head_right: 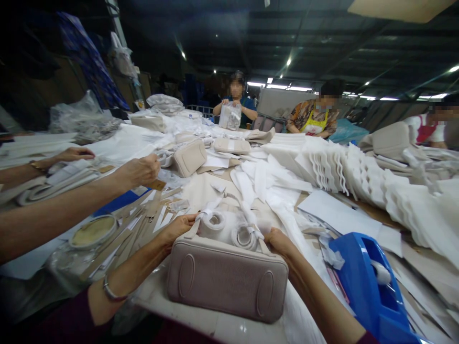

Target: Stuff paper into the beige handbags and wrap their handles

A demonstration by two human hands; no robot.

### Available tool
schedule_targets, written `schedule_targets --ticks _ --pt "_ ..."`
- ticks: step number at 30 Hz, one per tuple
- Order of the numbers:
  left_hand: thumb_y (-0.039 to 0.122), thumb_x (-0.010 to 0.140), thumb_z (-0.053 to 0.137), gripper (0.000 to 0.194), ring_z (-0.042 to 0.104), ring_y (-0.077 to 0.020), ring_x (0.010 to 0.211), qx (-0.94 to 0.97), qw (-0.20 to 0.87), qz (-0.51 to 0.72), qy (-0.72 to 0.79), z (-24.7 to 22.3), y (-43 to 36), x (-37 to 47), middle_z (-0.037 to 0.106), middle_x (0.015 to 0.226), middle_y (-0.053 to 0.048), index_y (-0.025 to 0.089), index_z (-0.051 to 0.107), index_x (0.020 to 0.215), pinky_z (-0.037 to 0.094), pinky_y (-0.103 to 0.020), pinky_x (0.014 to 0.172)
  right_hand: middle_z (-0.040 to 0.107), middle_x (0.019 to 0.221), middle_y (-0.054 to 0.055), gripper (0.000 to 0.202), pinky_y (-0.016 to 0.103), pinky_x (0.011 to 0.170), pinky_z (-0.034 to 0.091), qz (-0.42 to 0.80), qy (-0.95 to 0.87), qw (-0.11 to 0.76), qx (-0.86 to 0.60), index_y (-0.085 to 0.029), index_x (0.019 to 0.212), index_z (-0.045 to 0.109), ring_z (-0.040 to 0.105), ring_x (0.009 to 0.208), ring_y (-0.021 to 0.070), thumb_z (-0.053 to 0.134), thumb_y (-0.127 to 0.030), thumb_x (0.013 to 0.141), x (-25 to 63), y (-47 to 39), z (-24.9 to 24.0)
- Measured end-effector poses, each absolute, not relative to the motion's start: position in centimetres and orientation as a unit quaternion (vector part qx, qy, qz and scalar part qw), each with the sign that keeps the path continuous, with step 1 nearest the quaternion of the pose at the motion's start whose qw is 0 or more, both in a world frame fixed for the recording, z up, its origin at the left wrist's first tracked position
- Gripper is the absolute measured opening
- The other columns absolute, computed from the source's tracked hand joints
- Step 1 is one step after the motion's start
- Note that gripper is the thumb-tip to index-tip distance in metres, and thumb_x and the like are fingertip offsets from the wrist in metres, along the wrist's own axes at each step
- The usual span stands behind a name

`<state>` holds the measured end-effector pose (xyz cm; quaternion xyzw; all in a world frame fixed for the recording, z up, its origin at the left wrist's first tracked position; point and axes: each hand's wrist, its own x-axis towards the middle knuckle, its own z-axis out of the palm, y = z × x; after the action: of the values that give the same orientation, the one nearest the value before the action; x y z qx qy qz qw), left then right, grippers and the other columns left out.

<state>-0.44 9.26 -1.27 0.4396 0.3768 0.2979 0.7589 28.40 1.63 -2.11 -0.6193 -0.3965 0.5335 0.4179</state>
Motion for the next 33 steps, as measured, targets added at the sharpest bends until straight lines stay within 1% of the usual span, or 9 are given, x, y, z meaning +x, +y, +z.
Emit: schedule_targets --ticks 9,14,17,20,22,24,27,29,33 --pt "0.018 0.052 0.079 0.018 0.060 -0.0158 0.053 0.530 0.745 0.247 0.320 -2.3 9.5 -2.1 0.069 0.057 -0.004 0.011 0.075 0.067 0.049 -0.025 0.056 0.070 0.066 0.006 0.026 0.033 0.061 0.050 0.604 -0.443 0.343 -0.567 -0.011 0.075 0.072 0.061 0.065 0.0223 0.068 -0.031 0.059 27.8 1.6 -1.0" --pt "0.019 0.057 0.075 0.009 0.056 -0.0142 0.052 0.577 0.730 0.221 0.292 -2.8 9.5 -2.7 0.066 0.053 -0.003 0.013 0.076 0.064 0.046 -0.024 0.055 0.068 0.063 0.006 0.021 0.030 0.064 0.050 0.664 -0.487 0.325 -0.465 -0.010 0.074 0.073 0.063 0.065 0.0201 0.071 -0.025 0.059 29.8 -0.7 -1.4" --pt "0.020 0.062 0.071 0.010 0.058 -0.0163 0.059 0.622 0.712 0.195 0.262 -2.4 9.7 -3.3 0.069 0.061 -0.004 0.015 0.077 0.068 0.047 -0.026 0.061 0.066 0.061 0.006 0.013 0.032 0.069 0.050 0.717 -0.486 0.302 -0.397 -0.010 0.070 0.073 0.065 0.068 0.0209 0.068 -0.022 0.065 31.4 -2.7 -1.2" --pt "0.022 0.067 0.067 0.013 0.062 -0.0206 0.073 0.678 0.684 0.165 0.214 -1.8 10.2 -3.9 0.071 0.074 -0.006 0.017 0.078 0.072 0.047 -0.029 0.075 0.067 0.066 0.008 0.016 0.034 0.074 0.050 0.715 -0.493 0.286 -0.405 -0.011 0.072 0.074 0.066 0.074 0.0222 0.064 -0.022 0.072 32.2 -3.6 -0.5" --pt "0.023 0.070 0.065 0.013 0.062 -0.0213 0.080 0.701 0.658 0.184 0.202 -1.5 10.9 -3.8 0.070 0.079 -0.006 0.016 0.075 0.067 0.046 -0.031 0.082 0.069 0.077 0.008 0.017 0.036 0.080 0.048 0.659 -0.519 0.316 -0.444 -0.013 0.080 0.075 0.064 0.082 0.0230 0.063 -0.023 0.072 32.2 -3.3 -0.1" --pt "0.026 0.071 0.065 0.014 0.060 -0.0203 0.083 0.714 0.605 0.255 0.242 -1.4 11.6 -3.3 0.067 0.082 -0.006 0.015 0.072 0.065 0.045 -0.030 0.082 0.067 0.090 0.008 0.025 0.037 0.084 0.046 0.534 -0.563 0.360 -0.518 -0.016 0.091 0.073 0.061 0.086 0.0223 0.065 -0.024 0.069 31.9 -2.3 -0.2" --pt "0.030 0.070 0.066 0.021 0.056 -0.0184 0.086 0.746 0.463 0.332 0.344 -1.7 12.6 -1.9 0.061 0.093 -0.005 0.016 0.069 0.086 0.045 -0.027 0.072 0.061 0.099 0.007 0.040 0.036 0.077 0.045 0.306 -0.624 0.372 -0.615 -0.021 0.103 0.068 0.056 0.085 0.0213 0.068 -0.030 0.064 31.4 -0.5 -0.8" --pt "0.027 0.068 0.067 0.027 0.054 -0.0169 0.084 0.781 0.388 0.312 0.377 -2.2 13.3 -0.9 0.058 0.096 -0.004 0.017 0.065 0.092 0.044 -0.025 0.067 0.058 0.094 0.006 0.039 0.033 0.071 0.044 0.229 -0.661 0.338 -0.630 -0.020 0.100 0.067 0.054 0.082 0.0207 0.067 -0.033 0.063 31.2 0.4 -1.3" --pt "0.021 0.067 0.062 0.014 0.048 -0.0156 0.074 0.824 0.301 0.287 0.384 -3.6 14.1 0.4 0.052 0.079 -0.001 0.016 0.055 0.078 0.043 -0.028 0.068 0.053 0.075 0.000 0.018 0.029 0.064 0.040 0.177 -0.691 0.280 -0.643 -0.019 0.081 0.060 0.050 0.071 0.0177 0.061 -0.031 0.067 30.7 0.9 -1.2"
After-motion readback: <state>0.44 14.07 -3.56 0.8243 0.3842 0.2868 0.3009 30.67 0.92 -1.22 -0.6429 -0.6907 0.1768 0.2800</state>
